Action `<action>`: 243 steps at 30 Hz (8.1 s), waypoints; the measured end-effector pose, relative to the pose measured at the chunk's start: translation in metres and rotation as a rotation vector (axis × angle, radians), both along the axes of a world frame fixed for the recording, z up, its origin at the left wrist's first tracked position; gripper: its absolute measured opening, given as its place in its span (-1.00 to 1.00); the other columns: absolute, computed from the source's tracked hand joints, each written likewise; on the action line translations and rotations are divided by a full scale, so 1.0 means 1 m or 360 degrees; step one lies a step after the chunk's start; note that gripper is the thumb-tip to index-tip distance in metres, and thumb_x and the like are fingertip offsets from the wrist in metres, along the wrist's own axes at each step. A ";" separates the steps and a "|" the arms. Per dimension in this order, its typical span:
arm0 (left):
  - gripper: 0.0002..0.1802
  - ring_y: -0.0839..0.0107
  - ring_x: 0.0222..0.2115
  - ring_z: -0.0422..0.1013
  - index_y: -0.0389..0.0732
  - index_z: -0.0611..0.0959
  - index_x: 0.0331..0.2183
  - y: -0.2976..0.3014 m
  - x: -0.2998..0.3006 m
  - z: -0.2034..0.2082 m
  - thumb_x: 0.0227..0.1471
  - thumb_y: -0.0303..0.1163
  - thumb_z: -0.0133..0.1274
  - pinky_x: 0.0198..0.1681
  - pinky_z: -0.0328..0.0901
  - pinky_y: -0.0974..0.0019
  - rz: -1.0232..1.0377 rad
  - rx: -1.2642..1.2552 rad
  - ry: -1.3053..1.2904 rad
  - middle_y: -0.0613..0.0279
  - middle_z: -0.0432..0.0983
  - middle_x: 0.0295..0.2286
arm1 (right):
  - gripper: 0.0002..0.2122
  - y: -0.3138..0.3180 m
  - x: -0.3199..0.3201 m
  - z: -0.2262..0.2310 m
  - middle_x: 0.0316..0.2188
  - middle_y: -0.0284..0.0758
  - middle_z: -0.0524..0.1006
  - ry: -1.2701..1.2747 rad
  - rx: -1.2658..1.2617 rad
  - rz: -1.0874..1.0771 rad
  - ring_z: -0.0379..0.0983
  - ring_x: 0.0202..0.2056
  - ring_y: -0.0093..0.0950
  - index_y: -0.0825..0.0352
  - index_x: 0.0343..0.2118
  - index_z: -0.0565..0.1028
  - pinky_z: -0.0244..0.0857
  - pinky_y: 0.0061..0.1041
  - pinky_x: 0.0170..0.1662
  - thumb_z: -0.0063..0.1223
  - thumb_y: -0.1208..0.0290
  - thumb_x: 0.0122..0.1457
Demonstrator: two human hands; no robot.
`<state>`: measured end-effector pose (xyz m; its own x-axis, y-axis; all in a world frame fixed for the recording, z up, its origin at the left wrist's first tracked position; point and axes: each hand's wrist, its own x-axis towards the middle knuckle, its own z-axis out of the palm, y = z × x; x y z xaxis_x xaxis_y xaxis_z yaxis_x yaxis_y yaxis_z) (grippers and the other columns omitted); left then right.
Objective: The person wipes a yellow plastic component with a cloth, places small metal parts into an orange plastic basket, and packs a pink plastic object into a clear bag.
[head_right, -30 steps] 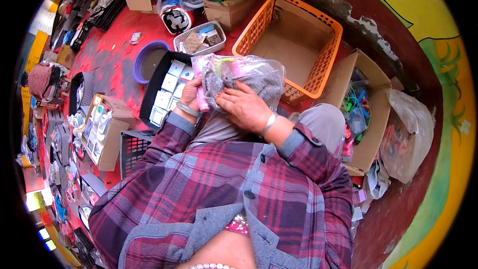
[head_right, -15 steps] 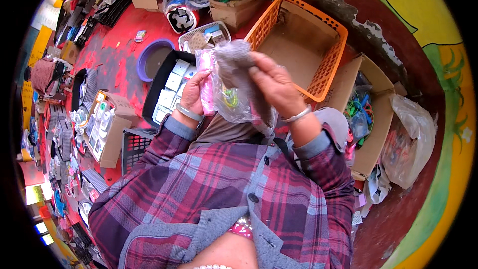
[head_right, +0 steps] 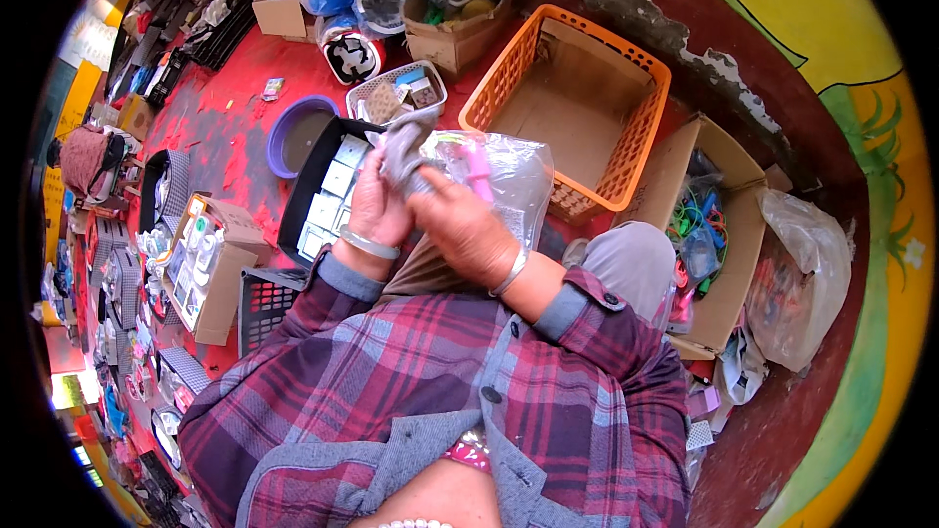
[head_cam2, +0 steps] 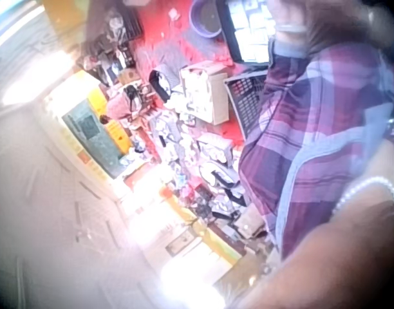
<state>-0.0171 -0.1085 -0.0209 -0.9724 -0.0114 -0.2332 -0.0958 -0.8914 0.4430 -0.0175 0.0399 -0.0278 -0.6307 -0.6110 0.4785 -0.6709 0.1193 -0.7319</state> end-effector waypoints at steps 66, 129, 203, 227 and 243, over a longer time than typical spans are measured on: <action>-0.58 0.22 -0.13 0.36 -0.21 0.35 -0.05 0.005 -0.011 -0.041 0.14 -0.17 -0.22 -0.06 0.27 0.14 -0.0389 0.0011 0.0086 0.08 0.37 -0.12 | -0.69 0.033 -0.051 0.041 -0.21 -0.14 0.43 0.0513 -0.0152 -0.0841 0.36 -0.19 -0.20 0.38 -0.12 0.38 0.24 -0.36 -0.11 -0.05 0.60 0.00; -0.60 0.25 -0.30 0.44 -0.20 0.45 -0.17 -0.025 -0.016 -0.039 0.08 -0.10 -0.11 -0.24 0.37 0.15 -0.0038 -0.0194 0.0062 0.18 0.47 -0.28 | -0.82 0.152 -0.093 -0.028 -0.43 -0.40 0.49 -0.0774 -0.0543 -0.1071 0.40 -0.39 -0.64 0.28 -0.25 0.44 0.31 -0.57 -0.30 0.00 0.41 0.06; -0.66 0.15 -0.17 0.37 -0.21 0.33 -0.04 -0.034 0.006 -0.077 0.14 -0.35 -0.22 -0.09 0.29 0.05 0.0092 -0.0193 -0.0044 0.08 0.39 -0.16 | -0.63 0.094 -0.019 0.031 -0.20 -0.20 0.45 0.0528 0.0621 -0.0989 0.36 -0.22 -0.27 0.31 -0.17 0.45 0.27 -0.35 -0.15 -0.04 0.55 -0.16; -0.64 0.19 -0.17 0.37 -0.17 0.36 -0.08 -0.065 -0.002 -0.082 0.06 -0.33 -0.06 -0.13 0.32 0.11 0.0195 -0.0134 -0.0125 0.12 0.39 -0.18 | -0.65 0.135 -0.033 -0.002 -0.31 -0.22 0.49 0.0077 0.0353 -0.1168 0.40 -0.26 -0.28 0.37 -0.21 0.46 0.28 -0.41 -0.13 -0.10 0.60 -0.16; -0.02 0.29 0.06 0.12 -0.21 -0.03 0.16 -0.020 0.032 -0.029 -0.22 -0.47 0.17 0.10 0.05 0.23 -0.0331 -0.1287 0.0567 0.11 0.13 0.05 | -0.35 0.099 -0.020 -0.019 0.14 0.01 0.07 -0.0906 0.0252 -0.0435 -0.04 0.19 -0.21 0.36 0.09 0.20 -0.08 -0.43 0.17 0.14 0.22 -0.07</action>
<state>0.0152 -0.1282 -0.0500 -0.9861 0.1430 0.0846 0.0424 -0.2757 0.9603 -0.0370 0.1386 -0.0468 -0.9018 -0.4281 -0.0593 -0.1133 0.3665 -0.9235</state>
